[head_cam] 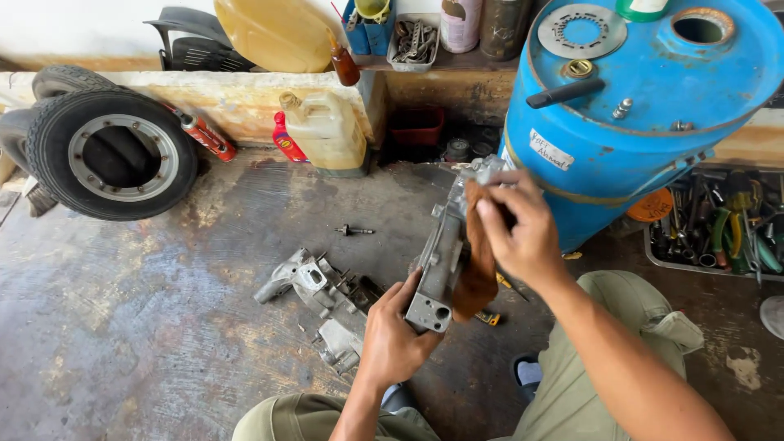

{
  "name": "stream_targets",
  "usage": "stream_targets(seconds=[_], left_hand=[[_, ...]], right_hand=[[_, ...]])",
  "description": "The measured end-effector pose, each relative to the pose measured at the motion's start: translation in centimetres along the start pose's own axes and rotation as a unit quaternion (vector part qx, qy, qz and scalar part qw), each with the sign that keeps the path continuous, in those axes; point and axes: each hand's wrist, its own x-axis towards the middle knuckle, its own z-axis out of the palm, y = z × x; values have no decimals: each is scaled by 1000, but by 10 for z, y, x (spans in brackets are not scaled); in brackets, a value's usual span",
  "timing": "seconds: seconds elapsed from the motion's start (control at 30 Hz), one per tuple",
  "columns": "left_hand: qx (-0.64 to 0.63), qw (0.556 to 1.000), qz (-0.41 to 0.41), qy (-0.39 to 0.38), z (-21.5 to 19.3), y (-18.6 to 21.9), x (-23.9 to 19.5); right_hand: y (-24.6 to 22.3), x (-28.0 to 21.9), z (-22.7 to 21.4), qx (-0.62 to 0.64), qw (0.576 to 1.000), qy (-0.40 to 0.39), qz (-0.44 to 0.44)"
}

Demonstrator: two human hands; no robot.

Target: Cleaning a motorcycle engine casing by scraping residue with a screwdriver and wiping with a cloth

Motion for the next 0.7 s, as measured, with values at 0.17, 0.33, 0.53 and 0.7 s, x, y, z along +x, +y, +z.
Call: stream_targets(seconds=[0.17,0.33,0.53,0.7], left_hand=[[-12,1000,-5,2,6,-3,2],[-35,999,14,16,11,-6,7],[-83,996,-28,4,10,-16,3],[-192,978,-81,3,8,-27,6]], right_hand=[[-21,-13,9,41,997,-54,-38],[-15,-23,13,79,989,-99,-75],[-6,-28,23,69,994,-79,-39],[20,-22,49,30,989,-92,-116]])
